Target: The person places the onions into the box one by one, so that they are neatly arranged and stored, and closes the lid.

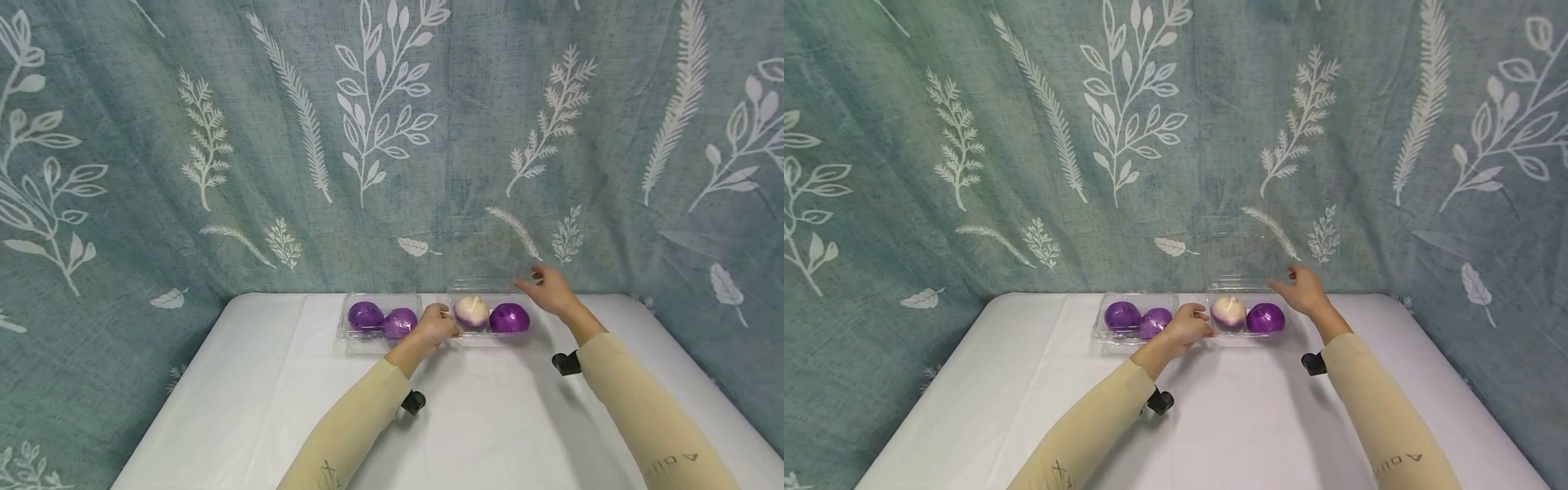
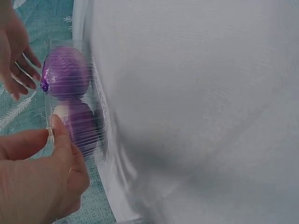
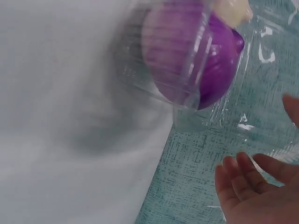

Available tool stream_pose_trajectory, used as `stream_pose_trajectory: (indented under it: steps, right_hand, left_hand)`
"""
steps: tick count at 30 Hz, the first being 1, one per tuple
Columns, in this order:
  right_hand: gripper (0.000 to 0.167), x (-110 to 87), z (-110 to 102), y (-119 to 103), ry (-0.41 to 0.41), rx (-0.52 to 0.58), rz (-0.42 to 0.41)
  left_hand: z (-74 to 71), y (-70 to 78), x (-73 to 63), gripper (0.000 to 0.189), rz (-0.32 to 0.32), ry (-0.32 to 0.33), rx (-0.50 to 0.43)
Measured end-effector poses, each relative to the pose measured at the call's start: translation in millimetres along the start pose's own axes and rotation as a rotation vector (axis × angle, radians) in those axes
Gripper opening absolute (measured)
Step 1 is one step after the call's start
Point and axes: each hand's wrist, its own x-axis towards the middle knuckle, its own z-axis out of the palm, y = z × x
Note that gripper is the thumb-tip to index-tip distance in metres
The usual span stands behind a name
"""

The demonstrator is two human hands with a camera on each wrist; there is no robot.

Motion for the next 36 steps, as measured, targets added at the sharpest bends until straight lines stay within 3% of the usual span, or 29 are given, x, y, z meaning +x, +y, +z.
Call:
stream_pose_trajectory:
  steps: [7,13,21,29,36]
  right_hand:
    - [0.084,13.0,-3,-3,0.013,0.148,0.1]
    - [0.09,15.9,-1,-5,-0.032,0.192,0.103]
    - [0.078,14.1,-3,-8,-0.029,0.283,0.084]
    - [0.08,7.2,-5,-7,0.01,0.381,0.077]
    - [0.085,-5.3,-6,-6,-0.013,0.376,0.095]
  left_hand:
    - [1.9,-1.5,2.7,0.065,0.008,0.011,-0.01]
    - [3.4,-1.8,2.1,0.064,0.001,0.008,-0.001]
    - [0.6,0.5,2.3,0.063,0.006,0.009,-0.026]
    - [0.3,2.3,1.2,0.064,-0.01,-0.002,0.002]
    - [1.5,2.1,-0.5,0.062,0.001,-0.005,0.013]
